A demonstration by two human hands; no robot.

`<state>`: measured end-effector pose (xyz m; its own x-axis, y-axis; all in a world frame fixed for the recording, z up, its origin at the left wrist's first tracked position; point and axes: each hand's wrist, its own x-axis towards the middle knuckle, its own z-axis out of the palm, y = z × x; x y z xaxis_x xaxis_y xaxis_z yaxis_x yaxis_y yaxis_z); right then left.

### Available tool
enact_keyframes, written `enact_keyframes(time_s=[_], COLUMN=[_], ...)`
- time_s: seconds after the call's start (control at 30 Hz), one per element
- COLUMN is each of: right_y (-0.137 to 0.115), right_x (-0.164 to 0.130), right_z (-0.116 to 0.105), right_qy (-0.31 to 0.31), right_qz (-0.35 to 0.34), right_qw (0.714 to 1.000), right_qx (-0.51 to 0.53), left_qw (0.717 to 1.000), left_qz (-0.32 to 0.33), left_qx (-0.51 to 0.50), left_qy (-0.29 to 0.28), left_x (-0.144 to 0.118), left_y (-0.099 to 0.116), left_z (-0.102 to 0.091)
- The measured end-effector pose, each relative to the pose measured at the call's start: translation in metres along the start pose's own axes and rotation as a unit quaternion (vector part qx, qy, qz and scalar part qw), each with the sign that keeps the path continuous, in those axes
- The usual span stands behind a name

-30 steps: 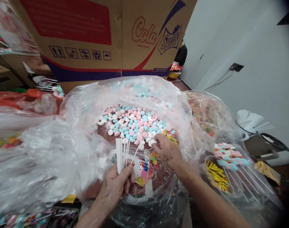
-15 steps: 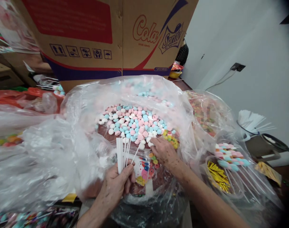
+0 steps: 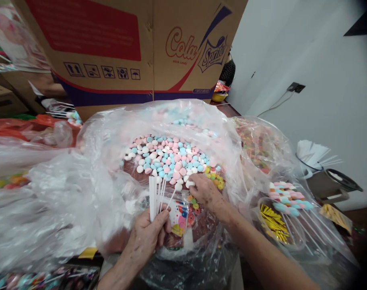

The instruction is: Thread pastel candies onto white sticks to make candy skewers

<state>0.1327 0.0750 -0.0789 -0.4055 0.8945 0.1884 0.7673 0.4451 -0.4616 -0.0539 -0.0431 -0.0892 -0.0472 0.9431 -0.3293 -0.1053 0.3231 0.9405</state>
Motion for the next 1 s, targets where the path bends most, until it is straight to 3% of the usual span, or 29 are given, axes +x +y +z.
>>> enact_keyframes(time_s=[0.07, 0.17, 0.23, 0.37, 0.43, 0.57, 0.67, 0.77, 0.87, 1.0], right_y=[0.0, 0.004, 0.008, 0.009, 0.005, -0.001, 0.004, 0.013, 0.017, 0.007], right_x=[0.0, 0.001, 0.002, 0.0, -0.003, -0.01, -0.01, -0.007, -0.005, -0.002], right_z=[-0.005, -0.01, -0.013, -0.018, -0.022, -0.022, -0.017, -0.012, -0.011, -0.014], right_qy=[0.015, 0.003, -0.004, 0.016, 0.003, -0.049, -0.005, 0.05, 0.046, 0.063], right_qz=[0.077, 0.154, 0.163, 0.119, 0.097, 0.05, -0.014, -0.048, -0.065, -0.033], right_qw=[0.984, 0.907, 0.886, 0.961, 0.979, 0.993, 0.999, 0.982, 0.98, 0.996], right_qx=[0.158, 0.392, 0.434, 0.248, 0.18, 0.098, -0.052, -0.177, -0.182, -0.059], left_qw=[1.0, 1.0, 1.0, 1.0, 1.0, 1.0, 1.0, 1.0, 1.0, 1.0], left_qz=[0.002, -0.003, -0.013, -0.011, -0.005, 0.004, 0.008, 0.013, 0.011, 0.0], left_qx=[-0.001, -0.002, -0.004, -0.001, -0.004, -0.006, -0.003, -0.004, -0.011, -0.001], left_qy=[-0.005, -0.006, -0.003, -0.004, 0.0, 0.007, 0.001, -0.001, 0.001, 0.006], left_x=[0.0, 0.001, 0.001, 0.0, 0.0, 0.001, 0.001, 0.002, 0.002, 0.0], left_y=[-0.001, 0.001, 0.004, 0.006, 0.004, -0.002, -0.003, -0.002, 0.0, 0.001], left_z=[0.001, 0.003, 0.005, 0.006, 0.004, 0.002, 0.001, 0.001, 0.002, 0.003])
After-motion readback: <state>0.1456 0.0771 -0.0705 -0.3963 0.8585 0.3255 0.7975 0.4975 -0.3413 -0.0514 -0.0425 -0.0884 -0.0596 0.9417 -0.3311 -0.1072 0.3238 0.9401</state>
